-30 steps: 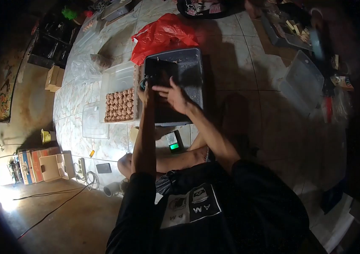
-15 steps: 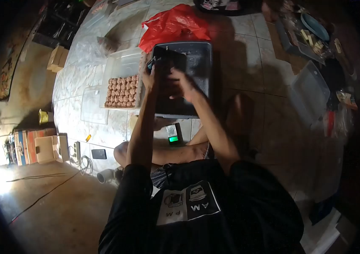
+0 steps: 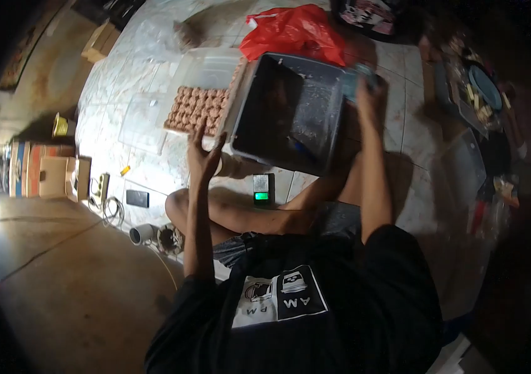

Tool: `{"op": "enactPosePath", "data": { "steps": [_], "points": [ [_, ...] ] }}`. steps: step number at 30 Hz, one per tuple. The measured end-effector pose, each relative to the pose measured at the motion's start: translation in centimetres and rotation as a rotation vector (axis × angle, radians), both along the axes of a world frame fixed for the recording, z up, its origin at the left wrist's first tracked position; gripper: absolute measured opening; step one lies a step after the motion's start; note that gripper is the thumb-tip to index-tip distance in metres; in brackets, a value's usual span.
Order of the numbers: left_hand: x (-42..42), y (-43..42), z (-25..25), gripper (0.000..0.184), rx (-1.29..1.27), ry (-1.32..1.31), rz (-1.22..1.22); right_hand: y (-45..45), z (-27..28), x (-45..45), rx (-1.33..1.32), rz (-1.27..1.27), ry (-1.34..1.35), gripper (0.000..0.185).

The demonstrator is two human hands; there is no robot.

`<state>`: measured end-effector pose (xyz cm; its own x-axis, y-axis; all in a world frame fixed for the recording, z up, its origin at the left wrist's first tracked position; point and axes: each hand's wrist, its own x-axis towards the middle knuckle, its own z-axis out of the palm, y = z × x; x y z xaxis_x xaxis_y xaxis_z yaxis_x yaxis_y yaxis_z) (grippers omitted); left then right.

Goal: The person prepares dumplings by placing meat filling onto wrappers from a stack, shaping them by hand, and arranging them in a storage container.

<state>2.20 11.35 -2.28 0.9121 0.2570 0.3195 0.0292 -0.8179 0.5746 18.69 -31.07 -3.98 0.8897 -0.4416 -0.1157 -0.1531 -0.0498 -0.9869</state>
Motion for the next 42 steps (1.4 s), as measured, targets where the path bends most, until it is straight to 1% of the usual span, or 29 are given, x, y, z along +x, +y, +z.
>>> {"op": "enactPosePath", "data": {
  "steps": [1, 2, 4, 5, 6, 7, 9, 10, 11, 12, 15, 17, 18, 19, 20, 21, 22, 24, 27, 30, 31, 32, 34, 35, 37, 38, 39, 40, 42],
  "points": [
    [-1.5, 1.9, 0.1, 0.055, -0.119, -0.003, 0.037, -2.2, 1.5, -2.4, -0.084, -0.111, 0.045, 0.086],
    [-2.7, 3.4, 0.3, 0.048, -0.237, -0.015, 0.072, -5.2, 0.9, -4.0, -0.267, -0.209, 0.151, 0.083],
    [-5.0, 5.5, -0.2, 0.037, -0.414, 0.125, 0.222, -15.4, -7.3, -7.3, -0.867, -0.239, 0.162, 0.072],
    [-5.4, 6.2, -1.3, 0.034, -0.325, 0.171, 0.27, -20.2, -11.2, -8.8, -1.161, -0.312, 0.182, 0.067],
    [-5.9, 6.6, -2.6, 0.029, -0.178, 0.135, 0.229, -17.7, -6.4, -12.1, -0.641, -0.311, 0.434, 0.066],
    [-6.1, 6.1, -3.1, 0.031, -0.184, 0.162, 0.2, -18.4, -7.2, -14.3, -0.806, -0.335, 0.467, 0.065],
    [-6.0, 4.4, -4.5, 0.029, -0.17, 0.177, 0.102, -23.1, -12.8, -16.9, -0.953, -0.23, 0.605, 0.067],
    [-5.9, 3.7, -5.7, 0.026, -0.151, 0.161, 0.04, -21.4, -10.7, -17.2, -0.96, -0.244, 0.706, 0.067],
    [-5.8, 3.3, -6.5, 0.018, -0.016, 0.091, -0.075, -18.0, -7.4, -17.8, -0.966, -0.258, 0.806, 0.067],
    [-5.9, 2.8, -6.7, 0.016, -0.047, 0.071, -0.045, -14.6, -4.1, -17.8, -0.969, -0.272, 0.903, 0.067],
    [-6.1, 2.3, -6.5, 0.011, -0.143, 0.032, -0.003, -11.0, -0.5, -16.7, -1.12, -0.152, 0.451, 0.054],
    [-6.2, 2.7, -7.3, 0.015, -0.145, 0.026, 0.011, -7.6, -1.3, -14.0, -0.818, -0.04, -0.032, 0.039],
    [-6.3, 2.8, -7.6, 0.017, -0.146, 0.024, 0.019, -2.8, 0.7, -13.3, -0.697, 0.059, -0.109, 0.027],
    [-6.5, 2.5, -7.6, 0.018, -0.106, 0.019, 0.03, 1.4, 1.2, -12.7, -0.684, 0.152, -0.18, 0.023],
    [-6.5, 2.1, -7.4, 0.019, -0.065, 0.014, 0.039, 4.9, 1.0, -12.1, -0.574, 0.32, -0.204, 0.021],
    [-6.5, 1.9, -7.3, 0.02, -0.024, 0.009, 0.046, 6.8, -1.5, -11.0, -0.525, 0.542, -0.096, 0.023],
    [-6.5, 1.9, -7.6, 0.02, -0.026, 0.003, 0.038, 8.9, -3.2, -10.2, -0.64, 0.697, 0.065, 0.029],
    [-6.5, 2.0, -8.4, 0.022, -0.03, -0.008, 0.028, 12.8, -6.5, -9.5, -0.995, 0.713, 0.222, 0.033],
    [-6.7, 1.6, -8.1, 0.027, 0.089, -0.044, 0.06, 15.1, -12.3, -8.2, -1.147, 0.827, 0.321, 0.036],
    [-6.9, 3.9, -7.5, 0.021, -0.35, 0.024, 0.164, 15.4, -14.7, -7.7, -1.151, 0.768, 0.259, 0.033],
    [-7.4, 4.9, -6.8, 0.019, -0.534, -0.037, 0.203, 15.6, -13.8, -7.8, -1.068, 0.763, 0.27, 0.024],
    [-8.0, 6.0, -5.3, 0.02, -0.721, -0.094, 0.239, 15.2, -14.6, -8.2, -1.053, 0.766, 0.161, 0.022],
    [-8.2, 7.6, -1.1, 0.032, -1.456, -0.247, 0.233, 13.7, -17.3, -8.6, -1.025, 0.784, -0.057, 0.019],
    [-8.1, 7.0, 1.1, 0.036, -1.596, -0.269, 0.148, 13.4, -17.4, -8.3, -0.922, 0.878, 0.005, 0.014],
    [-7.3, 4.6, 3.9, 0.042, -1.865, -0.322, -0.029, 13.4, -16.9, -7.1, -0.913, 0.864, -0.098, 0.01],
    [-6.9, 4.0, 3.5, 0.044, -1.923, -0.303, -0.034, 13.6, -16.6, -6.2, -0.907, 0.858, -0.152, 0.008],
    [-6.5, 3.3, 2.5, 0.046, -1.982, -0.284, -0.036, 14.1, -14.8, -5.3, -0.918, 0.815, -0.122, 0.008],
    [-6.2, 2.3, 1.5, 0.048, -2.042, -0.262, -0.037, 14.7, -11.7, -4.5, -0.929, 0.772, -0.09, 0.008],
    [-5.4, -0.4, -0.1, 0.045, -1.806, -0.041, -0.064, 15.2, -8.8, -2.4, -0.978, 0.731, -0.071, 0.012]
  ]
}}
